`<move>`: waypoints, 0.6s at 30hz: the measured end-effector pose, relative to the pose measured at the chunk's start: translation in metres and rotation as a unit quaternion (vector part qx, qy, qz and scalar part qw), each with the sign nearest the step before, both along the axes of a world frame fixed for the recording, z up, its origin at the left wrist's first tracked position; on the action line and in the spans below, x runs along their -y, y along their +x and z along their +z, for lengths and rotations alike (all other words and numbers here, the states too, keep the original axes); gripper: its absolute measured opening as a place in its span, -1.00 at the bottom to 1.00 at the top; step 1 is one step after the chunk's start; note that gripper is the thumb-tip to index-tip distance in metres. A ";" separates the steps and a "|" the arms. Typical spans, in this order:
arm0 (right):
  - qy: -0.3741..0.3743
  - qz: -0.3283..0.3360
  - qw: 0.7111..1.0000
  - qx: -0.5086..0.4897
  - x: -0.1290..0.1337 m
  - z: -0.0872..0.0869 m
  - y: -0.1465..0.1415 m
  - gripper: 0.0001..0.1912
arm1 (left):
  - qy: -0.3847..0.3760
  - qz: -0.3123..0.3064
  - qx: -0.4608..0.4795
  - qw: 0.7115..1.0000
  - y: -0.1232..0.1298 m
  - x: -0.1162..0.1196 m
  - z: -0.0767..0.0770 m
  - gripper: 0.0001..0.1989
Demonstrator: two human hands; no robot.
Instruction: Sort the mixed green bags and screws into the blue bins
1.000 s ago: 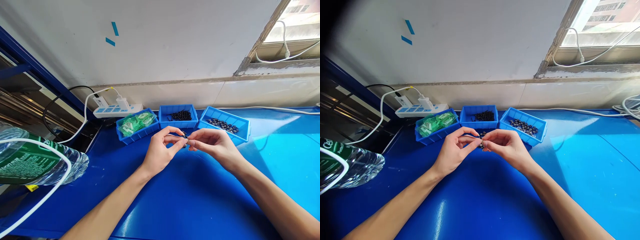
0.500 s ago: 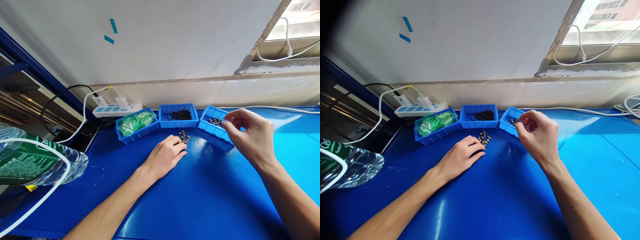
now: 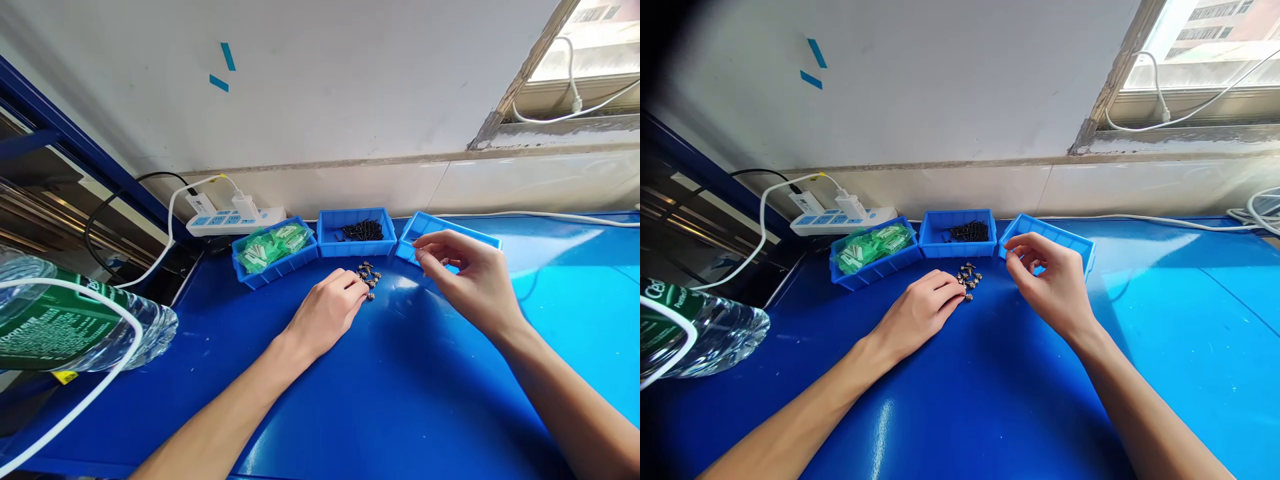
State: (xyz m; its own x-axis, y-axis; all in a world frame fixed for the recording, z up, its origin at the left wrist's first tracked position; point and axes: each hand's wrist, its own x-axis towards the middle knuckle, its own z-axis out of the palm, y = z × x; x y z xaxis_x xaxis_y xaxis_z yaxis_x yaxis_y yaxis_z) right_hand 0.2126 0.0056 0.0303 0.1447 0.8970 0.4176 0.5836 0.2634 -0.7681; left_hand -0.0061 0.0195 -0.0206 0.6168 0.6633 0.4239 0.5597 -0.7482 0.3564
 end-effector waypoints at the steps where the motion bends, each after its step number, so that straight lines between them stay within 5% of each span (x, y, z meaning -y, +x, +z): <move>1: -0.004 0.005 1.000 -0.005 0.000 -0.001 0.000 -0.88 | 0.000 0.002 -0.002 1.000 0.000 0.000 0.000 -0.87; 18: -0.047 0.030 0.996 -0.075 -0.001 0.002 -0.002 -0.84 | -0.043 0.019 0.011 0.999 -0.002 -0.002 0.004 -0.83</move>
